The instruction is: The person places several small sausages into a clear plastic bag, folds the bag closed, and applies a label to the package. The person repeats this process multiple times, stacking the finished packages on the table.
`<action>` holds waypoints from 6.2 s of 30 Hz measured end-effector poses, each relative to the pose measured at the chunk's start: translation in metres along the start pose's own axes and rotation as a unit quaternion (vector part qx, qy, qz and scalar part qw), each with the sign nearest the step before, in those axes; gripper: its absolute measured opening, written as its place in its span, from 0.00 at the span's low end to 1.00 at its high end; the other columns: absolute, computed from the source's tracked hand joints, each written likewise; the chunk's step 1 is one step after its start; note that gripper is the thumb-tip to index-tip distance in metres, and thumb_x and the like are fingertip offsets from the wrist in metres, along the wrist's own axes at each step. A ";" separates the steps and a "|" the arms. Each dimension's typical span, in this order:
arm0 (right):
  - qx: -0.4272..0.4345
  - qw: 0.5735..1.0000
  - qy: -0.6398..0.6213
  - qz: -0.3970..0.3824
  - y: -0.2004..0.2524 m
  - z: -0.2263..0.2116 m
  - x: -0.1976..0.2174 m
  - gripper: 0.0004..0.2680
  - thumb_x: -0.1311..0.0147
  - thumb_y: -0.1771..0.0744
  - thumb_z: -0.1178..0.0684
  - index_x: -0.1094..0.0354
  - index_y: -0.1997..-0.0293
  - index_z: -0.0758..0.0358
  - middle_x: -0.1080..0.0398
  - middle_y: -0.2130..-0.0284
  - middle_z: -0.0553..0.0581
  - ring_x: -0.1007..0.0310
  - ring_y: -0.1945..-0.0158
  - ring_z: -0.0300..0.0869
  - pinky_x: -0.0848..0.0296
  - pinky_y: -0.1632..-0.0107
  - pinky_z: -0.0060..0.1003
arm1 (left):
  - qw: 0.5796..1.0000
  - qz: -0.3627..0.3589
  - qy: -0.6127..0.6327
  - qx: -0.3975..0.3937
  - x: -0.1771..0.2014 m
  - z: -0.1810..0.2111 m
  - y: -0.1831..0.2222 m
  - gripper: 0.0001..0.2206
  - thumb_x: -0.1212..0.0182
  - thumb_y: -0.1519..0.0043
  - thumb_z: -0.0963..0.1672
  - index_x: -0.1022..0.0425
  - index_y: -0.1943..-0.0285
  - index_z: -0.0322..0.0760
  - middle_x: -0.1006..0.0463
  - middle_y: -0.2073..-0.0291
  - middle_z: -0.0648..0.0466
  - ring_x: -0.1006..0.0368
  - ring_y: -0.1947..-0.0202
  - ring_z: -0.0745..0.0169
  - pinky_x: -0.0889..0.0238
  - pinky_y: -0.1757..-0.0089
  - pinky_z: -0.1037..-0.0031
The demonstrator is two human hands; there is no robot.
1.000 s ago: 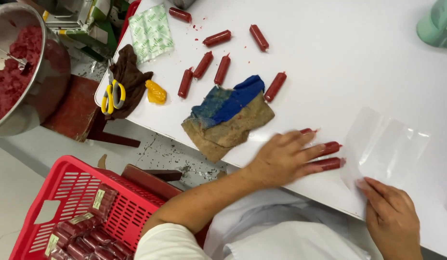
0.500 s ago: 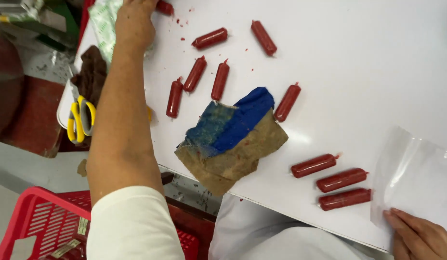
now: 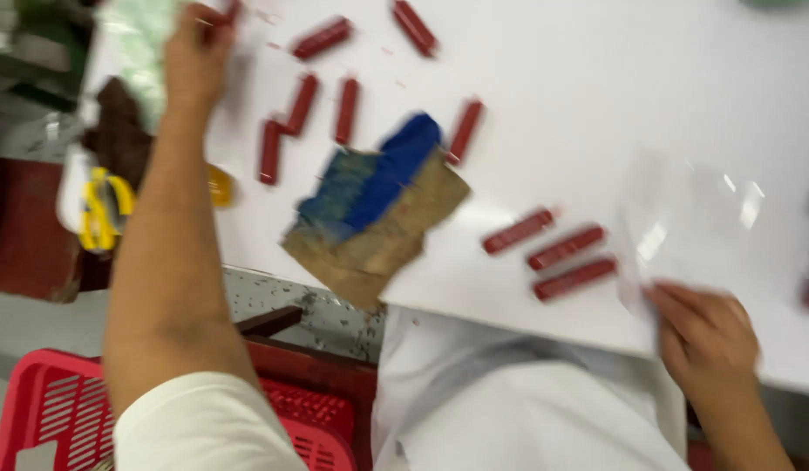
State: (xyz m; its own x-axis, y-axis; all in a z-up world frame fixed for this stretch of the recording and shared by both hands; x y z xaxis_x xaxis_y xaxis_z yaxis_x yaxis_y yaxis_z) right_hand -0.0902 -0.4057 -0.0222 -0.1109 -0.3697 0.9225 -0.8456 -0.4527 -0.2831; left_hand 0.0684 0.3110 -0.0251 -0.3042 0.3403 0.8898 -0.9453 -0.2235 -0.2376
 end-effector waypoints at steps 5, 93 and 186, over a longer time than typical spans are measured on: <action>0.074 0.992 -0.082 0.062 -0.015 -0.017 0.015 0.12 0.48 0.33 0.72 0.25 0.48 0.66 0.27 0.50 0.59 0.27 0.54 0.53 0.26 0.48 0.46 | 0.884 0.050 0.439 0.153 0.028 0.197 0.081 0.16 0.35 0.35 0.40 0.32 0.42 0.49 0.24 0.70 0.57 0.33 0.80 0.72 0.55 0.83 0.83; 0.098 0.993 -0.066 0.012 -0.036 -0.106 0.047 0.22 0.56 0.33 0.64 0.41 0.29 0.57 0.45 0.28 0.55 0.44 0.27 0.49 0.37 0.34 0.36 | 0.655 -0.188 0.658 0.320 -0.101 0.438 0.290 0.28 0.30 0.54 0.30 0.22 0.41 0.34 0.21 0.58 0.43 0.22 0.59 0.50 0.20 0.61 0.62; -0.068 0.978 -0.198 -0.007 -0.058 0.011 -0.010 0.18 0.50 0.30 0.54 0.38 0.29 0.56 0.33 0.41 0.62 0.36 0.38 0.53 0.36 0.37 0.46 | 0.997 -0.012 0.064 0.039 0.045 0.289 0.196 0.16 0.35 0.40 0.45 0.20 0.44 0.39 0.18 0.53 0.48 0.25 0.53 0.51 0.36 0.51 0.66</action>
State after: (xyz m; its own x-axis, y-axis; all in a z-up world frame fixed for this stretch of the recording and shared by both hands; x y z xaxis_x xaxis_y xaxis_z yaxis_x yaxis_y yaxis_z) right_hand -0.0346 -0.3850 -0.0175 0.0903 -0.6617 0.7443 -0.9101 -0.3584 -0.2082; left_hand -0.0961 0.0181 0.0811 -0.2991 0.4584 0.8369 -0.9418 -0.2827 -0.1818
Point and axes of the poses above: each hand's wrist, its own y-axis away from the middle knuckle, its own x-axis out of the back of the hand, z = x × y, the point moved 7 cm from there along -y, towards the middle knuckle
